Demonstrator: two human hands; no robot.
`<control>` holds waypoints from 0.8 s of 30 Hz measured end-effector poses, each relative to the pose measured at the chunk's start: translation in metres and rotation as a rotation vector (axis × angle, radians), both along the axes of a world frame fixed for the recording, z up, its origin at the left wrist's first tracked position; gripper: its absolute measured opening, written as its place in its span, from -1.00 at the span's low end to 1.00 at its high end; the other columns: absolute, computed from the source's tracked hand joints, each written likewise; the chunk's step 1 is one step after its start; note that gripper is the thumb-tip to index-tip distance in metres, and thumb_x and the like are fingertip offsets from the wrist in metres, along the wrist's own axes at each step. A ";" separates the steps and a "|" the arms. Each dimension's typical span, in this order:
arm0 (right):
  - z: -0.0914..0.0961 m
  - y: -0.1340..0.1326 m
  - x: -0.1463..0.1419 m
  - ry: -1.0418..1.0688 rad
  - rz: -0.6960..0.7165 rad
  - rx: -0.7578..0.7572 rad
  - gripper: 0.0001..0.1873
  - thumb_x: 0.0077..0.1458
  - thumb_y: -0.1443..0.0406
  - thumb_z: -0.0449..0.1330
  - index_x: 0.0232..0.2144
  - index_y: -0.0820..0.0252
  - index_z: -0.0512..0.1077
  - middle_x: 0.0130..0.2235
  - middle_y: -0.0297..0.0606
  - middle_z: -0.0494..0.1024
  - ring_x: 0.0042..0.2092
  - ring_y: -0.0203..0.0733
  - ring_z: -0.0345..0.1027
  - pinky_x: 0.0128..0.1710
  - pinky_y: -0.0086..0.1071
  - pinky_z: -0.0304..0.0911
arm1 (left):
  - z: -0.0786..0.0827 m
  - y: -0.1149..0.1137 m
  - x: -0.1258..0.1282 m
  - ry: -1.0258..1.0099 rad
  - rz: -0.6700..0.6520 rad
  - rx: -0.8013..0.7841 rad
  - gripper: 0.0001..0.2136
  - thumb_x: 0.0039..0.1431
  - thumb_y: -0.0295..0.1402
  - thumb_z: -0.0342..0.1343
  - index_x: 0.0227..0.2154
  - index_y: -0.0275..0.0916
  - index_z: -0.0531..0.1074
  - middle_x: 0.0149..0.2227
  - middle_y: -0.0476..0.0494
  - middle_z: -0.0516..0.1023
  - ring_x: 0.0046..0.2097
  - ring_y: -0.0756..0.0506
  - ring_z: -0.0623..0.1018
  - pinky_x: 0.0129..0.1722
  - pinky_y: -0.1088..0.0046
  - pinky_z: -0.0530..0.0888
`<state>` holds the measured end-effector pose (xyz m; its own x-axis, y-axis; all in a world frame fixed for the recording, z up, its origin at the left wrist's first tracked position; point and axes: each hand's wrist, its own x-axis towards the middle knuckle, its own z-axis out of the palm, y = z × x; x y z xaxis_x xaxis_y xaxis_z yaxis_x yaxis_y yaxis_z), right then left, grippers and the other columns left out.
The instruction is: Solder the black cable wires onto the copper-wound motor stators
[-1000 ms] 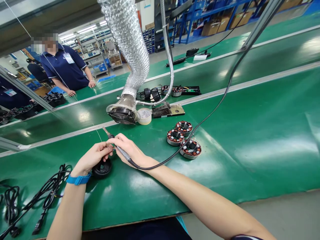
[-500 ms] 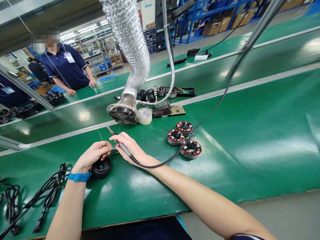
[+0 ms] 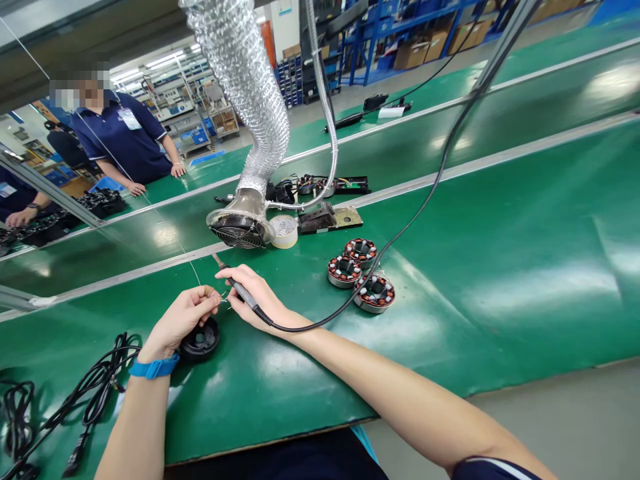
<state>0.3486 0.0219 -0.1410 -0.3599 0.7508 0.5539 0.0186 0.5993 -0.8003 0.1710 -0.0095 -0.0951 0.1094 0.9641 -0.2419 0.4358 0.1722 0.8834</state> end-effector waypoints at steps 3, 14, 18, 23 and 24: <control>0.005 -0.007 0.005 0.026 -0.037 -0.008 -0.62 0.14 0.46 0.14 0.00 0.12 0.41 -0.17 -0.26 0.44 -0.32 -0.35 0.39 -0.23 -0.45 0.35 | 0.001 -0.001 0.002 0.016 0.001 0.016 -0.71 0.10 -0.11 0.15 -0.41 -0.28 0.38 -0.52 0.03 0.38 -0.55 0.07 0.24 -0.54 0.53 0.17; 0.014 -0.031 0.026 0.121 -0.370 0.180 -0.79 0.20 0.35 0.09 -0.44 0.15 0.47 -0.44 -0.32 0.61 -0.44 -0.25 0.49 -0.40 -0.40 0.38 | 0.003 -0.004 0.008 0.069 0.014 0.034 -0.68 0.13 -0.07 0.12 -0.42 -0.27 0.39 -0.51 0.01 0.40 -0.52 0.03 0.29 -0.51 0.50 0.21; 0.015 -0.032 0.025 0.096 -0.359 0.211 -0.78 0.19 0.36 0.08 -0.46 0.15 0.46 -0.47 -0.33 0.60 -0.46 -0.26 0.49 -0.42 -0.43 0.36 | 0.004 -0.004 0.009 0.068 0.021 0.030 -0.68 0.13 -0.07 0.11 -0.42 -0.28 0.39 -0.51 0.01 0.40 -0.53 0.04 0.27 -0.52 0.50 0.20; 0.016 -0.032 0.024 0.097 -0.328 0.194 -0.78 0.19 0.37 0.08 -0.46 0.15 0.47 -0.48 -0.34 0.60 -0.47 -0.27 0.49 -0.43 -0.44 0.37 | 0.004 -0.004 0.009 0.051 0.026 0.030 -0.68 0.13 -0.06 0.12 -0.42 -0.28 0.39 -0.51 0.01 0.40 -0.53 0.05 0.27 -0.53 0.50 0.20; 0.016 -0.031 0.025 0.097 -0.322 0.189 -0.78 0.19 0.37 0.08 -0.46 0.15 0.47 -0.48 -0.34 0.61 -0.47 -0.27 0.49 -0.43 -0.44 0.38 | 0.004 -0.004 0.008 0.050 0.025 0.031 -0.68 0.13 -0.07 0.12 -0.41 -0.28 0.39 -0.51 0.01 0.40 -0.53 0.05 0.27 -0.52 0.50 0.21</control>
